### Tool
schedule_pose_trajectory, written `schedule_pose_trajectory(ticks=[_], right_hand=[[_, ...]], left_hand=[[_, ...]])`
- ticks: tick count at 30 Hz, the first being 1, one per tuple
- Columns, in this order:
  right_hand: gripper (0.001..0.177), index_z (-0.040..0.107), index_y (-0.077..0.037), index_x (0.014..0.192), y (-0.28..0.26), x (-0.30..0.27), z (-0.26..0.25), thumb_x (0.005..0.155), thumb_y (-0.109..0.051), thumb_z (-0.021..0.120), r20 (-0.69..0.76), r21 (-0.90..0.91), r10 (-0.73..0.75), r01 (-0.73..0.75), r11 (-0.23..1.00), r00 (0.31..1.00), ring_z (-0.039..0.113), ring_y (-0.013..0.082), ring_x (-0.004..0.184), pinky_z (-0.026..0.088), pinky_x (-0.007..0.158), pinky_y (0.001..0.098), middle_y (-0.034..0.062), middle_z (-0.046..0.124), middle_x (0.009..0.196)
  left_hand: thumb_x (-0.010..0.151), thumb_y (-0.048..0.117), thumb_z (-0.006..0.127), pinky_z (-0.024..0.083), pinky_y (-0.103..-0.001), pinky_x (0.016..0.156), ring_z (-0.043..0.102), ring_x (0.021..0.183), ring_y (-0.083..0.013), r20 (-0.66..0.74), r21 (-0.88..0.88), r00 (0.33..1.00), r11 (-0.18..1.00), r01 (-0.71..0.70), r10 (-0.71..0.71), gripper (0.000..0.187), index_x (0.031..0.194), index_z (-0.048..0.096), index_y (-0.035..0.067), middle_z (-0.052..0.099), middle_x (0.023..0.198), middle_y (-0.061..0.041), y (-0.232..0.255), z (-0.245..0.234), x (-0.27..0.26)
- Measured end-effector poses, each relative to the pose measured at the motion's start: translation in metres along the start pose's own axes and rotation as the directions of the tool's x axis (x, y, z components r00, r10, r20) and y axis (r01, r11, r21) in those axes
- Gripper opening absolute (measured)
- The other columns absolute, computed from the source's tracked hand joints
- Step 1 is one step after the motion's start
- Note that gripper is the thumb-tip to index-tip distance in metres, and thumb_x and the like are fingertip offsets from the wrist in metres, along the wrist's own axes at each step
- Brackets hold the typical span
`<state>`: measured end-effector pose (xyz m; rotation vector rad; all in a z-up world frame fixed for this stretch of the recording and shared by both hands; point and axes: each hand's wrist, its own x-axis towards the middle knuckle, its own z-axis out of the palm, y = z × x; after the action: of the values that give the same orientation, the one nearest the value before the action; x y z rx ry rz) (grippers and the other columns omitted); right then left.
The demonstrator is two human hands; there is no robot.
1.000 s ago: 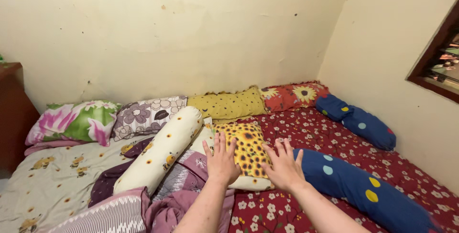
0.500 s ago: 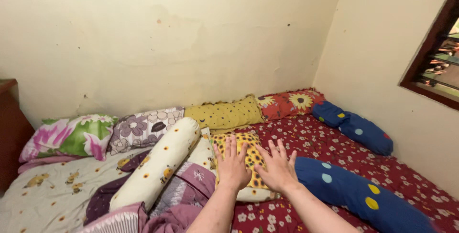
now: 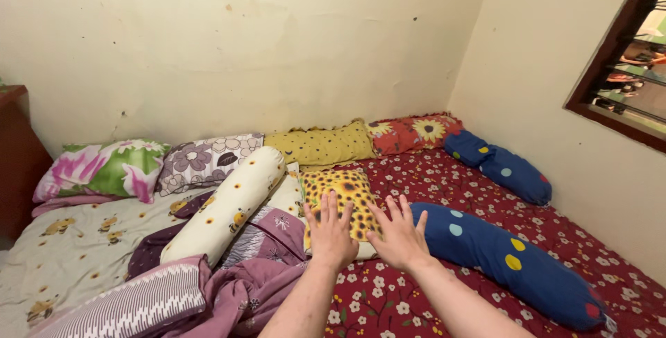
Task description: The person arranges multiple pillows and a blanket on a bed, then uses a traditional straw broom to sweep the bedsheet. The person handles several patterned pillows and a pink blanket, stacking them before sweeping the floral bedsheet.
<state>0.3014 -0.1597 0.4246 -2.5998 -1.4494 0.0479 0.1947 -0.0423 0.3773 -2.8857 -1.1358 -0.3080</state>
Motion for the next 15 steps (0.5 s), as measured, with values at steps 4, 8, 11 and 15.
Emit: schedule_pose_trajectory(ticks=[4,8,11,15], right_hand=[[0.068,0.032,-0.038,0.156,0.007,0.001,-0.005,0.095,-0.051,0.058,-0.021,-0.016,0.012,-0.012,1.000,1.000,-0.002,0.0308,0.159,0.001,0.120,0.0701,0.0093,0.014,0.169],[0.069,0.030,-0.039,0.157,0.013,0.015,-0.005,0.095,-0.051,0.057,-0.042,-0.016,0.022,-0.022,1.000,0.999,-0.002,0.0299,0.159,0.001,0.121,0.0697,0.0073,0.015,0.169],[0.069,0.029,-0.039,0.157,0.016,0.035,-0.004,0.095,-0.052,0.057,-0.048,-0.017,0.028,-0.029,0.999,0.998,-0.002,0.0300,0.158,-0.001,0.121,0.0691,0.0079,0.013,0.170],[0.067,0.029,-0.039,0.157,0.011,0.072,-0.001,0.096,-0.051,0.056,-0.032,-0.017,0.040,-0.041,0.999,0.999,-0.003,0.0300,0.159,0.000,0.121,0.0686,0.0081,0.012,0.171]], left_hand=[[0.085,0.048,0.067,-0.003,-0.071,0.118,-0.001,0.158,-0.0345,0.022,-0.003,1.000,1.000,0.004,-0.004,0.089,0.160,0.026,0.023,0.006,0.170,-0.020,0.000,0.002,0.002],[0.086,0.045,0.066,-0.004,-0.071,0.118,0.000,0.157,-0.0355,-0.050,0.000,0.998,1.000,-0.024,0.024,0.087,0.160,0.027,0.021,0.008,0.169,-0.021,-0.003,0.006,0.023],[0.085,0.043,0.065,-0.005,-0.070,0.118,0.000,0.158,-0.0348,-0.068,-0.009,0.997,0.999,-0.030,0.030,0.086,0.160,0.027,0.022,0.007,0.169,-0.020,-0.007,0.004,0.046],[0.085,0.043,0.064,-0.007,-0.069,0.119,-0.003,0.158,-0.0336,-0.007,-0.039,1.000,0.999,-0.022,0.022,0.088,0.160,0.024,0.022,0.003,0.170,-0.019,-0.012,0.000,0.077]])
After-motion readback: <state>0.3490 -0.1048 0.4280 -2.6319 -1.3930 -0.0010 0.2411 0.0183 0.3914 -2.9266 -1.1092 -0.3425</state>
